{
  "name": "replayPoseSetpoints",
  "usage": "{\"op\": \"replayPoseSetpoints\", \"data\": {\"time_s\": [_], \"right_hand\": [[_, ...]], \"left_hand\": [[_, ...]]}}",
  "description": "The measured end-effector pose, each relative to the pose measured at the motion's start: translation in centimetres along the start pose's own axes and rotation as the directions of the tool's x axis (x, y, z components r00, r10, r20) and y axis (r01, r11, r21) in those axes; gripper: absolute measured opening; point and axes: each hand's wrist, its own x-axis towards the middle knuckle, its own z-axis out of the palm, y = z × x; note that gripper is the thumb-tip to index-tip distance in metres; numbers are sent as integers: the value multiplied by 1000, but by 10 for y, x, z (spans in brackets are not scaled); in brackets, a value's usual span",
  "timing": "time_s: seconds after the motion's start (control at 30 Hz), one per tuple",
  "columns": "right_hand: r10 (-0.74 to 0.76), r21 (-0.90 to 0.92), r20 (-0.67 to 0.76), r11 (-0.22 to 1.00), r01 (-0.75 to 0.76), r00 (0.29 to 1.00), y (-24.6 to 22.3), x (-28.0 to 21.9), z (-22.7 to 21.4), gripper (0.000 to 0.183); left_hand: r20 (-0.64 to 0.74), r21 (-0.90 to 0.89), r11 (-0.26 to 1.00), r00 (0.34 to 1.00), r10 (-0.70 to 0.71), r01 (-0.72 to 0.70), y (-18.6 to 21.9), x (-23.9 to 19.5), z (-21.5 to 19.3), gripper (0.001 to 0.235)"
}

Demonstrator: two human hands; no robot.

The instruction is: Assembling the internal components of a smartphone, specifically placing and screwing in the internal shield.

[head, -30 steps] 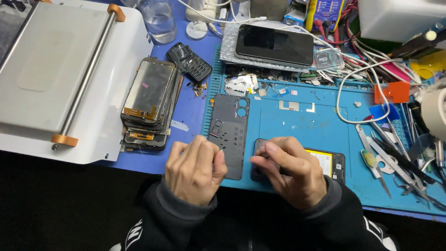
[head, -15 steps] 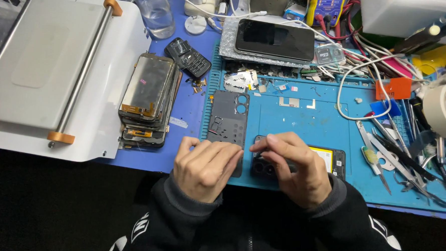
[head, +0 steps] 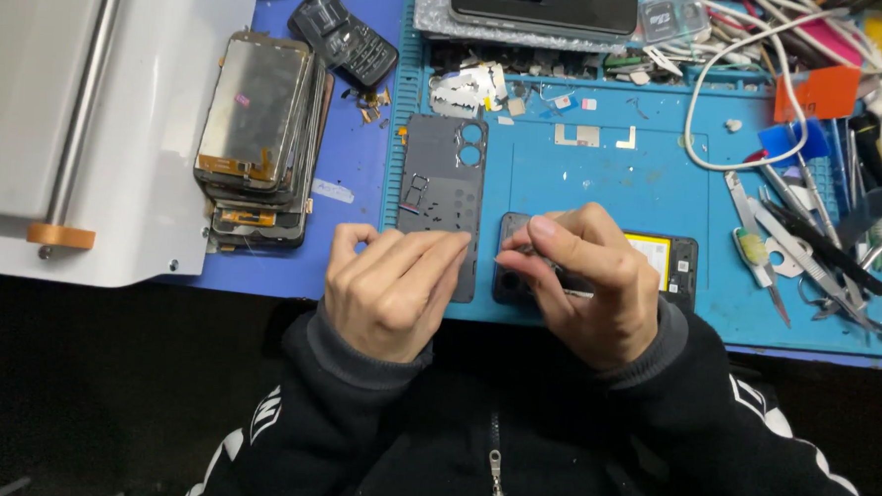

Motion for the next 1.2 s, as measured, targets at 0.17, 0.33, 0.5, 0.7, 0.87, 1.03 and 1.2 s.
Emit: {"op": "replayPoseSetpoints", "data": {"time_s": [0.17,0.33,0.5,0.7,0.87,1.03,1.2], "right_hand": [[122,81,-120,990,-112,985,-10,-6,-12,61],[183,69,-225,983,-171,957,-19,-14,-31,52],[129,41,-306,992,-122,943,-8,-26,-32,55],[184,-28,-265,980,-198,947,-11,-34,-35,58],[234,-3,-243,970,-242,941,-13,-34,-41,50],[274,-195,-78,939,-284,959,-15,-14,-55,20],[485,-46,305,867,-496,819,-8,2,-90,18]], "left_hand": [[13,-73,997,1000,-14,15,7,3,5,18],[-21,-191,981,999,-39,34,22,9,19,13],[-12,-241,969,998,-54,49,29,12,30,11],[21,-260,964,998,-59,63,30,12,30,10],[40,-247,968,998,-38,47,30,14,33,12],[51,-251,967,998,-30,42,30,16,33,12],[17,-254,967,999,-27,31,29,19,33,13]]}}
